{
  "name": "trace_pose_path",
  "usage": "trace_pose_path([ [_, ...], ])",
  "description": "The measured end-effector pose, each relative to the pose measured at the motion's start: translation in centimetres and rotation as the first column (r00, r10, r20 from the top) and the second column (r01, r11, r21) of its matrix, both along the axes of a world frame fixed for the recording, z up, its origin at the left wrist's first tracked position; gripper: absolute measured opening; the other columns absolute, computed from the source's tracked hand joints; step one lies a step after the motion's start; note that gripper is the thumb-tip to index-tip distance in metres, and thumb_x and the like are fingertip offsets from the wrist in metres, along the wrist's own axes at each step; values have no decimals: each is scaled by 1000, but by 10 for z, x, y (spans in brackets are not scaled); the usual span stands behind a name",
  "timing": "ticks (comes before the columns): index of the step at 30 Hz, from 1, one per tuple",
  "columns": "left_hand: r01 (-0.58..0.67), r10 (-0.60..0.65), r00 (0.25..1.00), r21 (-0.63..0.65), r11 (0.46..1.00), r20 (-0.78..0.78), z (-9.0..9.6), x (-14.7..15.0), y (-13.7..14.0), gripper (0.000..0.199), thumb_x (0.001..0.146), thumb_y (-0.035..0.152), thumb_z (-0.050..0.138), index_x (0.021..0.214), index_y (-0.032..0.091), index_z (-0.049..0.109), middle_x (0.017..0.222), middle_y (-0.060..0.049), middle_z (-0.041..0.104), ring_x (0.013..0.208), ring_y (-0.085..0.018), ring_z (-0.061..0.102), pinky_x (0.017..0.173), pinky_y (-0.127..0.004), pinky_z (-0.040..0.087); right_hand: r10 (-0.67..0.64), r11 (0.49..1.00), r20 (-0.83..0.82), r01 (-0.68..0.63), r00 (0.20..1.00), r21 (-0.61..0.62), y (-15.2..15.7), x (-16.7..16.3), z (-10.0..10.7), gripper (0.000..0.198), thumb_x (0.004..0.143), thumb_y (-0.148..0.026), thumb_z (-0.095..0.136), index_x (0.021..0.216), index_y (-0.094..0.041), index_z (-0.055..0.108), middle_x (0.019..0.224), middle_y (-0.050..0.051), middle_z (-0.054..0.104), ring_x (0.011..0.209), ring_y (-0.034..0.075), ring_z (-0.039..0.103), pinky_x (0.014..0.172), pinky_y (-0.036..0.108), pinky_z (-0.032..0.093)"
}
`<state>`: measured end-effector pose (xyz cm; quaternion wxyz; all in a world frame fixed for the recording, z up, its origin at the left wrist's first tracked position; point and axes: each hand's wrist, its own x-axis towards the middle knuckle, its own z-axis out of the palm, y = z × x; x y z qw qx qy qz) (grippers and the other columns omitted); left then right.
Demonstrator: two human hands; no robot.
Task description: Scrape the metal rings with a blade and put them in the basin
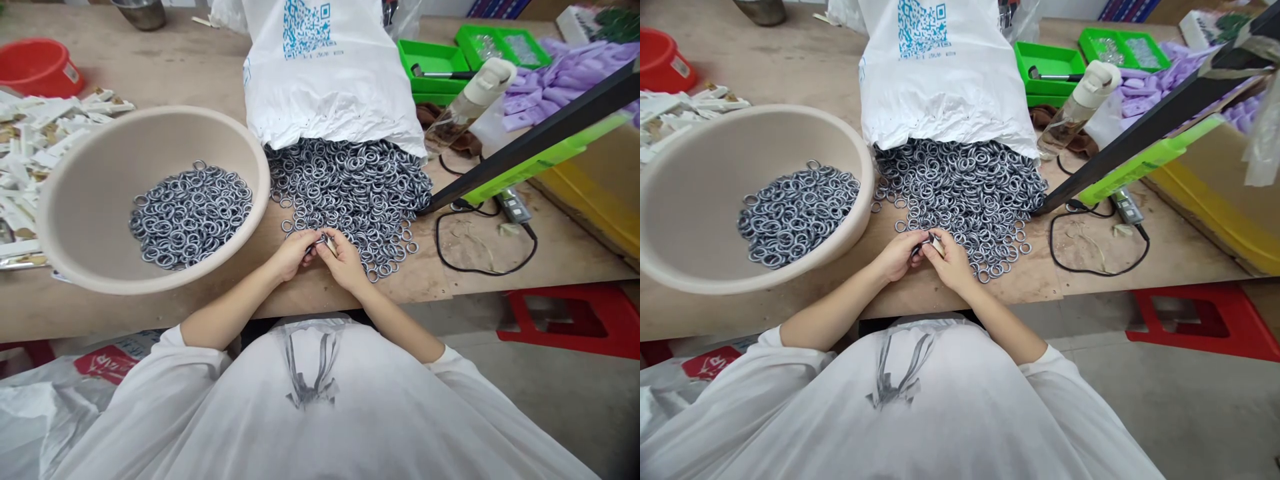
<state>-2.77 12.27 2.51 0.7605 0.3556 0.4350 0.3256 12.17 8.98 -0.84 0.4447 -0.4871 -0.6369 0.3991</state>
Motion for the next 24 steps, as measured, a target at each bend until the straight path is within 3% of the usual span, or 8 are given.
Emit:
trace_pose_path([
  [24, -17, 17, 1000, -8, 1000, -12, 2, 1, 0, 23, 87, 29, 57, 73, 14, 48, 58, 2, 42, 43, -6, 34, 39, -18, 21, 18, 1000, -21, -19, 1000, -14, 0, 0, 1, 41, 98, -52, 56, 123, -21, 56, 97, 4, 68, 89, 25, 64, 86, 41, 49],
])
